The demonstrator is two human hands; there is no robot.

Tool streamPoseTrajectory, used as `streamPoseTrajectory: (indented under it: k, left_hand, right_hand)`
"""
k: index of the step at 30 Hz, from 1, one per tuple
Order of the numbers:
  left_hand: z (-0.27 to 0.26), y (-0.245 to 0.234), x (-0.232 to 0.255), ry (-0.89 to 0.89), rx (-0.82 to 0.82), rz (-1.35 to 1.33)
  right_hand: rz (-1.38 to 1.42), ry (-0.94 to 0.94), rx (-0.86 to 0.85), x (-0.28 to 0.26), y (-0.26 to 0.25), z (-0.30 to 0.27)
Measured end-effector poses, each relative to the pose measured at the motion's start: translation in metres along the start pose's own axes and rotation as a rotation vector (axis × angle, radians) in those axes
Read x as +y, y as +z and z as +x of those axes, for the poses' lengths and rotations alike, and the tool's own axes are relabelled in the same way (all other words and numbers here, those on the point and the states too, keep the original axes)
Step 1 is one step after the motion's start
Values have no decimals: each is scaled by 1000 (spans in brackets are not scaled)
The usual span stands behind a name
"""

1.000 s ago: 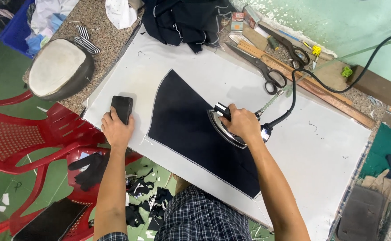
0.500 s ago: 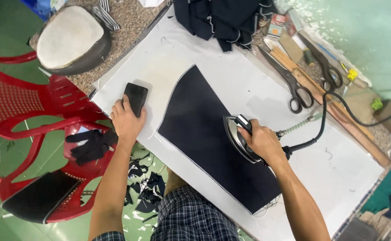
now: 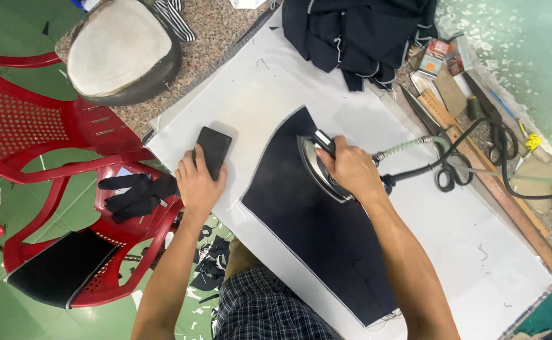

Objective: The person irons a piece of dark fabric on a white work table, smoothing it with their hands and using a steam iron. They then use scissors to trim the edges of the fabric and place the cut piece on a red chair.

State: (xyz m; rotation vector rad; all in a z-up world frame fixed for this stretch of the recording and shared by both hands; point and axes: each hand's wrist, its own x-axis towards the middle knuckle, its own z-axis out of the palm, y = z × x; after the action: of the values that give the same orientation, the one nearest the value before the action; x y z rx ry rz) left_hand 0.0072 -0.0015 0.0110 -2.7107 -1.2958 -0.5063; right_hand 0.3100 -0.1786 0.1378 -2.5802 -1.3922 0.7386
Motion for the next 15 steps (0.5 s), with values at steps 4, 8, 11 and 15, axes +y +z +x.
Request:
streamPoseTrajectory:
  k: [4,8,11,15]
  left_hand:
    - [0,3,-2,8,10,6]
    - [4,-1,-2,30,15,-43]
    - [-1,0,-5,41,13,-56]
    - [-2,9,-11,60,18,-47]
  right_hand:
    - [-10,-28,52,-17,-4,42]
    - [-11,-44,118,-28,-10,67]
    - [36,22,49,-31,-14,70]
    - [108,104,-8,-18,-7,49]
